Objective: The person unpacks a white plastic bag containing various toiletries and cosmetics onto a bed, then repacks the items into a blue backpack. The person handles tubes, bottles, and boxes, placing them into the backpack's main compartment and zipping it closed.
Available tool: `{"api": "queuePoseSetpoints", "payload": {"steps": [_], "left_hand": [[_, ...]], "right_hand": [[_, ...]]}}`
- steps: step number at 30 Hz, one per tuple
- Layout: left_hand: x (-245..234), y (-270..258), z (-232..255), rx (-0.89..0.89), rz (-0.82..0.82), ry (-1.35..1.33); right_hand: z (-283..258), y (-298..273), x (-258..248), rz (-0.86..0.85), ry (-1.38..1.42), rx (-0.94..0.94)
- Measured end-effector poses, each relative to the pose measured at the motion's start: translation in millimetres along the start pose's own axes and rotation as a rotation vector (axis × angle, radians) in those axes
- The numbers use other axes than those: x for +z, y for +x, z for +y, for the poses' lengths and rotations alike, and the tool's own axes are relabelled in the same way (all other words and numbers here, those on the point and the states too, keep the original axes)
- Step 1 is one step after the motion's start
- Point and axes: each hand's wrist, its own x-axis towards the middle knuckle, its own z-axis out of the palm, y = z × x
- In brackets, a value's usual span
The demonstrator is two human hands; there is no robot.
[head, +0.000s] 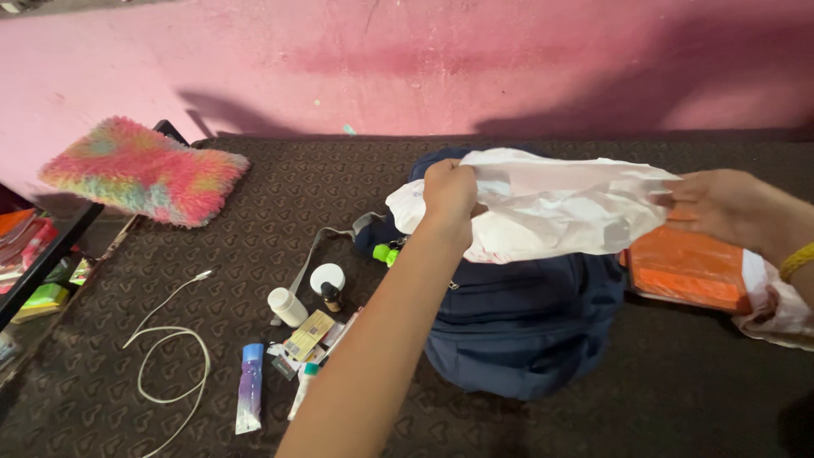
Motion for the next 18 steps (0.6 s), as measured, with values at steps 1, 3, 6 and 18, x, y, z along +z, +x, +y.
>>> {"api": "queuePoseSetpoints", "payload": {"steps": [1,3,6,18], "left_hand": [[4.4,2.1,1.7,0.017,-0.008,-0.103],[10.4,4.1,2.0,0.05,-0.024,-0.31],[14.7,-2.5,-5.7,0.045,0.072,-0.355],[-88.0,-28.6,-50.3,-0.2,-0.553,-0.025]], "right_hand": [[4.8,5.6,-2.4,0.0,0.062,-0.005],[16.4,20.2,-5.6,-0.002,0.183,-0.016],[30.9,47.5,-4.7,0.017,0.508,-0.127],[67.2,38.4,9.0,0.217,0.223,-0.059]]}}
